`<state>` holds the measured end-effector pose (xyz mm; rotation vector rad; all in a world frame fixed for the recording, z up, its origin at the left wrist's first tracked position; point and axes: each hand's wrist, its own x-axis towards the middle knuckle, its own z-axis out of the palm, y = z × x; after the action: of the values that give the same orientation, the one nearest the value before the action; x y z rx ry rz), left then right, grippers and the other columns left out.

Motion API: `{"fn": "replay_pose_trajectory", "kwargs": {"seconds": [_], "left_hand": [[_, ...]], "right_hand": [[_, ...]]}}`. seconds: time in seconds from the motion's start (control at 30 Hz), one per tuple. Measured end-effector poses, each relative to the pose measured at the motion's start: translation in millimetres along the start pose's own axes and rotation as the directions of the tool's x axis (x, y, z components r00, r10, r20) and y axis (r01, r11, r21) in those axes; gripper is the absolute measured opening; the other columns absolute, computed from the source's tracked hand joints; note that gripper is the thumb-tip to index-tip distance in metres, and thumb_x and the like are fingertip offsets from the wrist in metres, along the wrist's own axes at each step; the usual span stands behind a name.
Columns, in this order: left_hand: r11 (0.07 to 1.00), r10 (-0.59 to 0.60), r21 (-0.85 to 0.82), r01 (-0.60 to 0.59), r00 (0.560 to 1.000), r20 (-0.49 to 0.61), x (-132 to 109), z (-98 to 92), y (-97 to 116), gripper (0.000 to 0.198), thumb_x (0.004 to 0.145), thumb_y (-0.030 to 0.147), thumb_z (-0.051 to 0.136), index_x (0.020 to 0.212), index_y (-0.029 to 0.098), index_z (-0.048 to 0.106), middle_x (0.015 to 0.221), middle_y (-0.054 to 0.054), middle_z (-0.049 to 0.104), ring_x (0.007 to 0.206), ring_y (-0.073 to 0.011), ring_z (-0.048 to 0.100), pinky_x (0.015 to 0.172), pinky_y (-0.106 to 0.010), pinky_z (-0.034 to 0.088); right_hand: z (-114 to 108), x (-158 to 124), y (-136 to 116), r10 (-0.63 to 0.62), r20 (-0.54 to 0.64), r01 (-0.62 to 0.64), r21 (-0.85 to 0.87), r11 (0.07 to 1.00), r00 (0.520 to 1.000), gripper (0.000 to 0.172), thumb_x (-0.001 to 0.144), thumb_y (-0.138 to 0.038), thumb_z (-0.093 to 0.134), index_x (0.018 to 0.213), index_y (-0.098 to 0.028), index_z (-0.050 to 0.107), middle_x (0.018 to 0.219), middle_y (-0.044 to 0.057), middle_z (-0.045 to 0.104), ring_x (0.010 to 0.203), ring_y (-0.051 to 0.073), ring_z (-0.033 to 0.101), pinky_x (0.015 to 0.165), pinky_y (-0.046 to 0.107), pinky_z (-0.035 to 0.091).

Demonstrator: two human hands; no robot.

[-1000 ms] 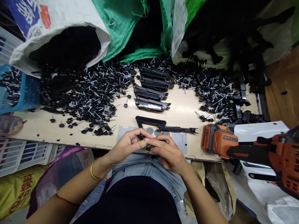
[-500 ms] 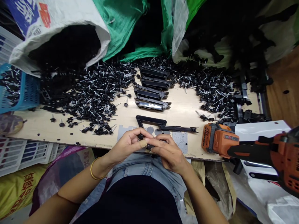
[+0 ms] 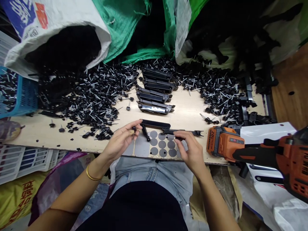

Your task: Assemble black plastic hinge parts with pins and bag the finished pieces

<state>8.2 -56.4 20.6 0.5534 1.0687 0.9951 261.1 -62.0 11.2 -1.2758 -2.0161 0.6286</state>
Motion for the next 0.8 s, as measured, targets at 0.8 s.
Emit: {"fn": "replay_pose_trajectory", "kwargs": {"seconds": [0.8], "left_hand": [[0.828,0.541,0.264,-0.494,0.828,-0.147,74.7,-26.3,-44.2,0.019,0.078,0.023,0.07,0.093,0.017,0.06,0.089,-0.003,0.069,0.087,-0.0149,0.07,0.084,-0.028,0.055]], "right_hand": [[40.5,35.4,22.6,-0.105,-0.051,0.075,-0.411,0.908,0.993,0.008,0.091,-0.026,0.054,0.09,-0.02,0.057,0.079,0.005,0.063,0.072,0.017,0.059,0.063,0.028,0.048]]}}
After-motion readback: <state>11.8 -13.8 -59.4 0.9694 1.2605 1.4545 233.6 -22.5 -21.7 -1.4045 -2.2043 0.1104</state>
